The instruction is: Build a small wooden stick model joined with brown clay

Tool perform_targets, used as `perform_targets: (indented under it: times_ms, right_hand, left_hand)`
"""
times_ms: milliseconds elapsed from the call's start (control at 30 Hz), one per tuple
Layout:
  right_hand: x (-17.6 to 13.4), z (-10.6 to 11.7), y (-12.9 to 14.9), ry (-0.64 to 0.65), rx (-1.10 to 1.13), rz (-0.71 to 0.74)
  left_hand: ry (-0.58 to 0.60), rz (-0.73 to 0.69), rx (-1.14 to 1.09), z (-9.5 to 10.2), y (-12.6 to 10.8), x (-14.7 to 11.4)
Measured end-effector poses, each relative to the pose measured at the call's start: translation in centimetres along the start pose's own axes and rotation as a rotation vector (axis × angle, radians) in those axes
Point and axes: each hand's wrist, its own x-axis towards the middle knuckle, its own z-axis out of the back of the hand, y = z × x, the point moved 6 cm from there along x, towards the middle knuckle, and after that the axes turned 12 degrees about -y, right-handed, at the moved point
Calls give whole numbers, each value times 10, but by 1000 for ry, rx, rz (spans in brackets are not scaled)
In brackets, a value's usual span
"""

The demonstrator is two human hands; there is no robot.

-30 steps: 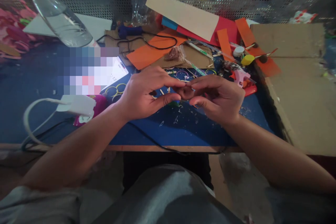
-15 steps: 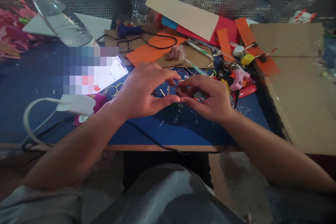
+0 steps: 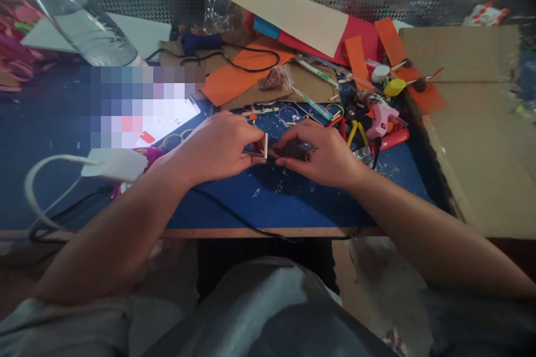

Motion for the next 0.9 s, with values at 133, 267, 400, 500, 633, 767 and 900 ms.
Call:
perform_targets:
  times_ms: [133,267,400,500,633,767,900]
  right_hand:
    - [1,-2,1,11,11,17]
    - [1,-3,0,16,1,15]
    - [1,-2,0,23,-7,10]
    - [1,-2,1,24,-9,16]
    - [1,-3,1,18,0,5]
    - [0,-1,-2,4,28,-34]
    - [1,0,-4,33,15,-48]
  left_hand:
    - [-3,-12,-77,2,-1,0]
    - [-26,-12,-95,0,0,0]
    - [-40,-16,-101,-2,0,0]
    - [-34,-11,-91,-4,-1,1]
    - [-36,1,-76,-4,-2,1]
    - [-33,23,-70,-2,-2,1]
    - [0,34,-96,0,-4,1]
